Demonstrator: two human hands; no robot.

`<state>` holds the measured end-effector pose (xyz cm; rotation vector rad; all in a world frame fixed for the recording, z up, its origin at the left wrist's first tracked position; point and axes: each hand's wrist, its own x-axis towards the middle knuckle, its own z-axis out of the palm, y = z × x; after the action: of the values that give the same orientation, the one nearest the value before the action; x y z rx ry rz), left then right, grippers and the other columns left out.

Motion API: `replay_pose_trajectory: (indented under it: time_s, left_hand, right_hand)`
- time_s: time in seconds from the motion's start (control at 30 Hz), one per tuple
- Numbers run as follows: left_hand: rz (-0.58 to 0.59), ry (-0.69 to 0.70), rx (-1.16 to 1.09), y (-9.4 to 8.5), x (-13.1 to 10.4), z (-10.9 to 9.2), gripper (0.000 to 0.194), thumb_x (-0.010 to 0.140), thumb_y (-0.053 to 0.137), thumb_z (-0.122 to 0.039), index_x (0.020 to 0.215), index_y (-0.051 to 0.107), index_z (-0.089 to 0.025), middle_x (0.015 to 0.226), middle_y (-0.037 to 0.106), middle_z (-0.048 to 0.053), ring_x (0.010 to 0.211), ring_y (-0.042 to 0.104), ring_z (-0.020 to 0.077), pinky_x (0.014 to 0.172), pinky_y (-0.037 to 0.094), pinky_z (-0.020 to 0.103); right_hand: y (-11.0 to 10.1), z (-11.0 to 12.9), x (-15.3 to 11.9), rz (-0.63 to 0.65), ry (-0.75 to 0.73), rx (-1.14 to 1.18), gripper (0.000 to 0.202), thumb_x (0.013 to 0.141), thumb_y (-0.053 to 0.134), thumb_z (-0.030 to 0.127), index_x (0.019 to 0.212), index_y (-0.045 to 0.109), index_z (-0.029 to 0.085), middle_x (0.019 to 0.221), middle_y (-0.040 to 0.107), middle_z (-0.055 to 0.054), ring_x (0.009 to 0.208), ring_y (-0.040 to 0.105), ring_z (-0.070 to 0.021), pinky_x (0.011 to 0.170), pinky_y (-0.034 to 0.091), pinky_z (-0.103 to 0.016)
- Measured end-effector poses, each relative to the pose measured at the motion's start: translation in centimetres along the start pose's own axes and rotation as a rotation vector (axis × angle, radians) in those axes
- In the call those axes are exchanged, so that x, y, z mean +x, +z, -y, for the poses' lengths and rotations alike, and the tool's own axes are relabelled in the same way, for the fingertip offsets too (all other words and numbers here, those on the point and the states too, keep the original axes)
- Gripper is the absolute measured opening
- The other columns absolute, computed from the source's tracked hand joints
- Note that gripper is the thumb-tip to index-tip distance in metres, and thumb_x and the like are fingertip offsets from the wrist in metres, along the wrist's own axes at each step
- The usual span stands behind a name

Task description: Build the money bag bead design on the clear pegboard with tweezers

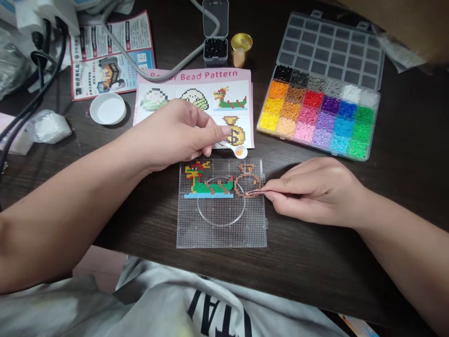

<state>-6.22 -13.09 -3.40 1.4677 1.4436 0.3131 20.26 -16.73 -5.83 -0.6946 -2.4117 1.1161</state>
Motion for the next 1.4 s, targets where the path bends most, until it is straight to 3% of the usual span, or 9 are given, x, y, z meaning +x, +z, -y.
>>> replay_pose_trajectory:
  time_s: [0.1, 0.5, 0.73, 1.03, 1.17, 1.4]
  left_hand:
    - [0.008, -0.005, -0.002, 0.0, 0.0, -0.1, 0.041, 0.084, 0.062, -0.047, 0.064, 0.055, -0.012, 0.046, 0.046, -0.002, 0.038, 0.036, 0.0019, 0.037, 0.023, 0.015]
    - [0.016, -0.030, -0.044, 0.0, -0.7, -1.1, 0.034, 0.087, 0.062, -0.038, 0.065, 0.052, -0.014, 0.047, 0.045, -0.002, 0.040, 0.035, 0.0023, 0.039, 0.023, 0.017]
    - [0.030, -0.008, 0.007, -0.3, -0.7, -0.7, 0.042, 0.086, 0.060, -0.048, 0.065, 0.054, -0.014, 0.044, 0.043, -0.002, 0.041, 0.033, 0.0035, 0.039, 0.023, 0.018]
    - [0.059, -0.015, -0.006, -0.1, -0.7, -0.8, 0.037, 0.092, 0.055, -0.042, 0.068, 0.053, -0.014, 0.048, 0.044, -0.002, 0.044, 0.034, 0.0035, 0.042, 0.023, 0.019]
    - [0.058, -0.008, -0.002, -0.1, -1.0, -1.1, 0.037, 0.091, 0.056, -0.042, 0.067, 0.052, -0.015, 0.045, 0.039, -0.004, 0.044, 0.032, 0.0039, 0.041, 0.020, 0.019]
    - [0.059, 0.016, -0.037, -0.2, -0.8, -0.7, 0.038, 0.090, 0.057, -0.043, 0.067, 0.053, -0.014, 0.049, 0.044, -0.002, 0.043, 0.034, 0.0034, 0.041, 0.023, 0.019]
  right_hand:
    - [0.0, 0.1, 0.0, -0.019, 0.010, -0.020, 0.013, 0.084, 0.066, 0.014, 0.091, 0.075, 0.019, 0.055, 0.058, 0.004, 0.045, 0.048, -0.0061, 0.046, 0.036, -0.021]
    - [-0.2, 0.6, 0.0, -0.109, 0.102, -0.038, 0.013, 0.081, 0.070, 0.017, 0.093, 0.075, 0.016, 0.061, 0.070, 0.000, 0.041, 0.053, -0.0059, 0.039, 0.041, -0.018]
    - [-0.2, 0.6, -0.2, -0.098, 0.309, 0.137, 0.010, 0.082, 0.068, 0.023, 0.090, 0.069, 0.016, 0.057, 0.068, 0.001, 0.040, 0.052, -0.0077, 0.035, 0.038, -0.019]
    - [0.1, 0.5, -0.2, -0.108, 0.123, 0.004, 0.003, 0.080, 0.070, 0.017, 0.082, 0.073, 0.018, 0.064, 0.071, 0.001, 0.043, 0.053, -0.0067, 0.039, 0.043, -0.021]
    - [0.2, 0.4, -0.1, -0.105, 0.105, -0.021, 0.003, 0.081, 0.070, 0.018, 0.082, 0.073, 0.019, 0.066, 0.072, 0.000, 0.043, 0.054, -0.0080, 0.039, 0.042, -0.023]
    - [0.3, 0.5, 0.1, -0.067, 0.143, -0.025, 0.005, 0.083, 0.068, 0.019, 0.082, 0.072, 0.022, 0.064, 0.070, 0.001, 0.042, 0.052, -0.0092, 0.039, 0.042, -0.027]
